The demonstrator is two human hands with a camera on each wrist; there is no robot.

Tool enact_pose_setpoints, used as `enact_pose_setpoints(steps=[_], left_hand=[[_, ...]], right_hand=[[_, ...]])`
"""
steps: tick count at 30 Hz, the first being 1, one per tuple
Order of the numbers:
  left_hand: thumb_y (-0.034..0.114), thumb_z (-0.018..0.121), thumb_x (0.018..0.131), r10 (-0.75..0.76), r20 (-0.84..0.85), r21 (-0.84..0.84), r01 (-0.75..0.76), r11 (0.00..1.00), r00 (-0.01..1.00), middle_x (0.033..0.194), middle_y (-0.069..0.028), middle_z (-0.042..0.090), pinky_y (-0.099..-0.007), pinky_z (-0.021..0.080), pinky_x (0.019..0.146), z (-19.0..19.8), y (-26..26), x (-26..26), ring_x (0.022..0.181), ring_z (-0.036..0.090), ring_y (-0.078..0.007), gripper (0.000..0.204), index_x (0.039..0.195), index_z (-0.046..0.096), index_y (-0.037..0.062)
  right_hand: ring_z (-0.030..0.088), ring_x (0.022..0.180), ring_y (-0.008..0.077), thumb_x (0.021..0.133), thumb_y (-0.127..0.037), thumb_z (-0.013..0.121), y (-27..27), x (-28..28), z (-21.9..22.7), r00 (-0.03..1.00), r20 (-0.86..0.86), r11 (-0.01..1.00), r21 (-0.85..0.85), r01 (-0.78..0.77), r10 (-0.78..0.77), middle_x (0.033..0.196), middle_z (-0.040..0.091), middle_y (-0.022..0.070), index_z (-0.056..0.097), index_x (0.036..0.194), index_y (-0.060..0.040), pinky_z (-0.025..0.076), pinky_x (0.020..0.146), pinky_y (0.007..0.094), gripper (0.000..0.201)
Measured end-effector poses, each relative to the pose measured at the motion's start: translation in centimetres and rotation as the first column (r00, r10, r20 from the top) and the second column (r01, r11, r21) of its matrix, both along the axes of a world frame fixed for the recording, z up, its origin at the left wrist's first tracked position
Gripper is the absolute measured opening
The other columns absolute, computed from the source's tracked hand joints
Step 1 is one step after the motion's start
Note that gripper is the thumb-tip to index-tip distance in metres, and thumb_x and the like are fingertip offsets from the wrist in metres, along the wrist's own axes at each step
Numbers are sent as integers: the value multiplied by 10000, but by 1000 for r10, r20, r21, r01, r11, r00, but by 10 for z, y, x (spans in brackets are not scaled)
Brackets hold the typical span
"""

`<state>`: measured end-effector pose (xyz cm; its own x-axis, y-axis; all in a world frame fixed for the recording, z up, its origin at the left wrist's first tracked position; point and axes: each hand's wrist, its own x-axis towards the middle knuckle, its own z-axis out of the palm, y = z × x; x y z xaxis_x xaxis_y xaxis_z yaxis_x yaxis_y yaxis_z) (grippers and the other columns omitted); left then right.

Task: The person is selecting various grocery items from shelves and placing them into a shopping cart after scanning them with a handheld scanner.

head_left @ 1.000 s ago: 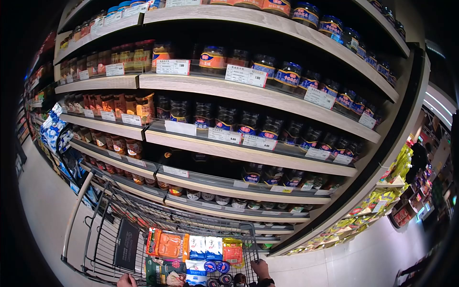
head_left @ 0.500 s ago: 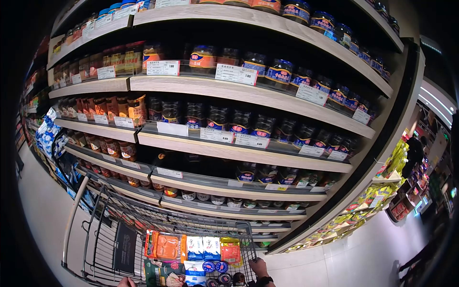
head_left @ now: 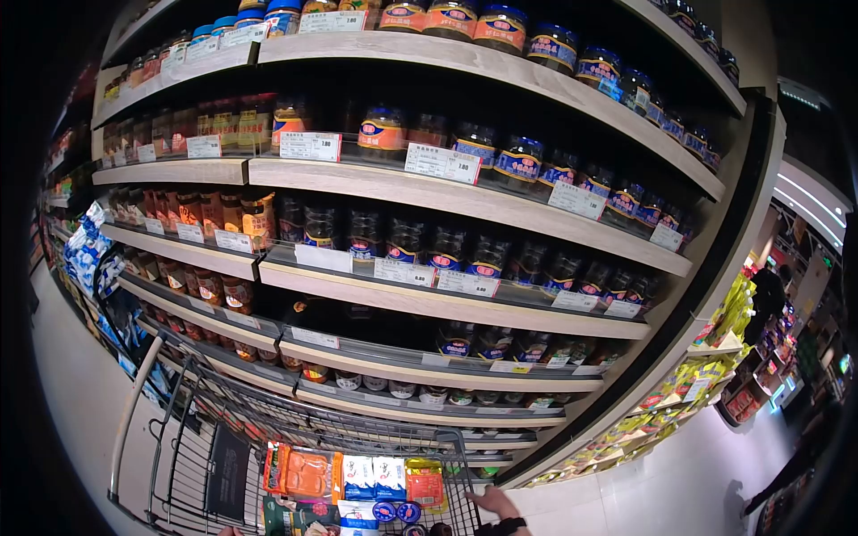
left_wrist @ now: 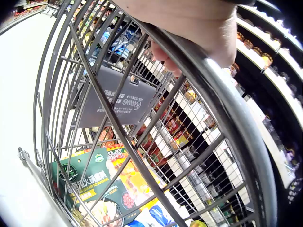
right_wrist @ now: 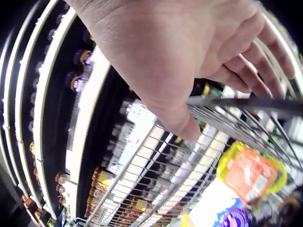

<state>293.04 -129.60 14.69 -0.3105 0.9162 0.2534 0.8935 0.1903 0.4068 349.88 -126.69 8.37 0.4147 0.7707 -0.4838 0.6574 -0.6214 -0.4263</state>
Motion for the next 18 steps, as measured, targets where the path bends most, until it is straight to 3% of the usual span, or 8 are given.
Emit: enact_pose_setpoints(steps=[1,3,5,7,9,13,15,18], left_hand=[[283,523,869,6,1,-17,-6,1000,1000,676,-183,618,-432,462,546,-4,-3,-2,602,590,-367,276,825,648,41],[276,526,866,9,8,-1,-9,1000,1000,687,-180,621,-429,463,551,-7,-5,-3,609,592,-366,263,850,652,46],[262,533,859,-1,21,-3,1,1000,1000,690,-180,620,-429,461,551,0,-5,-1,609,590,-367,244,865,654,50],[250,540,852,-22,29,20,21,1000,999,692,-180,620,-429,460,550,2,-4,-3,607,588,-366,230,859,652,50],[242,544,849,-31,27,40,30,999,999,682,-178,616,-427,456,542,5,-5,-5,599,582,-367,219,831,645,49],[235,552,845,-25,36,70,23,997,999,649,-170,601,-434,442,521,7,-2,-3,578,566,-373,214,751,616,53],[233,559,839,-39,35,26,38,999,999,647,-170,601,-437,443,527,14,-2,-6,579,565,-376,213,740,614,53],[224,566,832,-19,61,-10,20,1000,998,674,-178,612,-444,455,555,16,-3,-3,605,575,-385,197,760,622,49]], right_hand=[[600,938,420,707,-646,601,4,9,18,998,46,999,-2,-47,47,995,603,312,574,1030,109,470,830,429,821],[638,883,313,735,-597,616,19,44,39,996,68,993,101,-58,52,909,658,189,608,977,41,484,785,377,682],[621,891,385,743,-604,599,27,34,160,991,92,952,282,-120,98,942,638,241,569,1044,75,487,798,391,743],[639,822,291,797,-426,641,33,32,240,992,96,871,476,-122,86,854,648,164,564,1051,41,493,766,334,537],[624,799,184,818,-213,656,35,24,296,992,32,540,836,-95,125,826,636,103,561,1057,19,487,759,293,347],[614,861,151,808,-83,633,40,20,393,965,229,287,923,-257,128,914,635,84,569,1055,9,481,787,287,271],[615,885,167,801,-68,629,48,18,431,972,144,135,976,-170,184,974,624,100,564,1065,9,480,798,293,282],[598,925,187,795,-92,635,73,19,489,948,312,28,949,-314,62,1040,600,109,556,1073,7,472,822,311,306]])
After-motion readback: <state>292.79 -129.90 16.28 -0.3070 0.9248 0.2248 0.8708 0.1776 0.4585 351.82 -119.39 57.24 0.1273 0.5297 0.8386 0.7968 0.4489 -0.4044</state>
